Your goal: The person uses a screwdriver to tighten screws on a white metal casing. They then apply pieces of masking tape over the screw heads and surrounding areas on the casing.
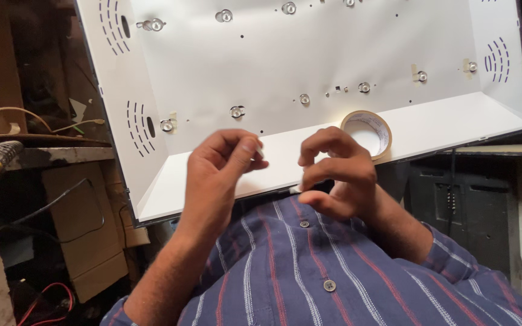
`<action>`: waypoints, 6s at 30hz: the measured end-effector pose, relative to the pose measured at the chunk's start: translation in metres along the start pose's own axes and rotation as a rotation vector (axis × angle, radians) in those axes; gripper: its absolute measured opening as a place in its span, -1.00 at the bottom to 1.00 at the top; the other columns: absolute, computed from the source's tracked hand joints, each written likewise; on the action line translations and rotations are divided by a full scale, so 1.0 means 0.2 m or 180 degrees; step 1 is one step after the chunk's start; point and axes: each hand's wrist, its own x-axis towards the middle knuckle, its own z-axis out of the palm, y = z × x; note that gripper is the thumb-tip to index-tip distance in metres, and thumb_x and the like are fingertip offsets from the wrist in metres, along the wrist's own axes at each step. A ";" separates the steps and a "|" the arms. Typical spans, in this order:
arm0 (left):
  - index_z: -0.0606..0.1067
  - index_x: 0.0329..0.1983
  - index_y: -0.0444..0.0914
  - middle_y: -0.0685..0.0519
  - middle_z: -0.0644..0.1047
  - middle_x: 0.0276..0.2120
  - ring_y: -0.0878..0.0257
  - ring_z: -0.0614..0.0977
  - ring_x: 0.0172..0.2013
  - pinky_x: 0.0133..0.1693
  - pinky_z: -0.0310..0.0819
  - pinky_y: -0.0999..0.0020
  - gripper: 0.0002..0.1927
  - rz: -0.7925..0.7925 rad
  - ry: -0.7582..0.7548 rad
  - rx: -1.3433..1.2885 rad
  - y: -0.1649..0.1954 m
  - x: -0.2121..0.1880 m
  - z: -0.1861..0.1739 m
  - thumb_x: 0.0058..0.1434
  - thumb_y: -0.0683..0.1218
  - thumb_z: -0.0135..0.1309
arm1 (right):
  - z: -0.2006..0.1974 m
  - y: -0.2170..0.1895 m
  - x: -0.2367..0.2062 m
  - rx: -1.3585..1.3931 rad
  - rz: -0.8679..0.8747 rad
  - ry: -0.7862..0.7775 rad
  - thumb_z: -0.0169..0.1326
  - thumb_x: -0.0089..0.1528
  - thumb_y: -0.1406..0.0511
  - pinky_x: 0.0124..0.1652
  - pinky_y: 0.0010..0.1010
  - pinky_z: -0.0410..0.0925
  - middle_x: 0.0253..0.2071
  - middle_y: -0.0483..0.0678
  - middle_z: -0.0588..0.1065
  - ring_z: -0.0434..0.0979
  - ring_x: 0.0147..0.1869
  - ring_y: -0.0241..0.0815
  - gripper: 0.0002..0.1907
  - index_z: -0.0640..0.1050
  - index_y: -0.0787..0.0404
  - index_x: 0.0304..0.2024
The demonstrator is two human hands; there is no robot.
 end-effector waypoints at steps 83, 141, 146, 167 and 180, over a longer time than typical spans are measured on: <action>0.36 0.33 -0.29 -0.37 0.15 0.40 -0.32 0.04 0.43 0.31 -0.10 -0.40 -0.29 0.1363 -0.0579 0.5040 0.00 0.05 -0.28 0.25 0.23 0.05 | 0.27 0.37 0.61 -0.0444 0.1172 -0.1397 0.10 0.26 0.53 -0.27 -0.47 0.43 -0.29 -0.08 0.55 0.57 -0.31 -0.31 -0.20 0.04 0.16 0.45; 0.35 0.35 -0.29 -0.38 0.14 0.42 -0.33 0.01 0.44 0.32 -0.14 -0.42 -0.31 0.1472 -0.0516 0.4985 -0.04 0.03 -0.27 0.29 0.22 0.04 | 0.25 0.42 0.51 -0.0483 0.1095 -0.1191 0.29 0.27 0.42 -0.04 -0.43 0.46 -0.07 -0.10 0.41 0.45 -0.10 -0.29 0.06 -0.12 -0.03 0.58; 0.36 0.35 -0.29 -0.38 0.14 0.41 -0.34 0.01 0.43 0.31 -0.14 -0.42 -0.32 0.1528 -0.0511 0.5045 -0.07 0.04 -0.27 0.30 0.22 0.04 | 0.29 0.45 0.48 -0.0626 0.1155 -0.0971 0.30 0.28 0.42 -0.14 -0.48 0.44 -0.13 -0.12 0.39 0.42 -0.18 -0.33 0.07 -0.09 -0.07 0.62; 0.60 0.00 -0.30 0.00 0.68 -0.21 0.29 0.74 -0.20 -0.13 0.69 0.41 -0.75 0.1169 -0.0206 0.2035 0.27 0.09 0.04 0.30 -0.11 0.23 | -0.06 0.11 0.32 0.1080 0.0693 -0.0255 -0.19 0.19 0.55 0.31 -0.29 0.44 0.23 0.03 0.37 0.42 0.32 -0.16 -0.67 0.54 0.27 -0.11; 0.62 -0.19 -0.39 -0.03 0.66 -0.38 0.31 0.68 -0.40 -0.26 0.63 0.43 -0.84 0.0479 -0.0162 0.1984 0.22 0.47 0.03 0.24 -0.18 0.25 | -0.42 0.22 0.00 -0.0658 0.0590 0.0831 0.02 0.30 0.52 0.11 -0.40 0.51 0.22 0.04 0.40 0.53 0.14 -0.18 -0.51 0.45 0.24 0.30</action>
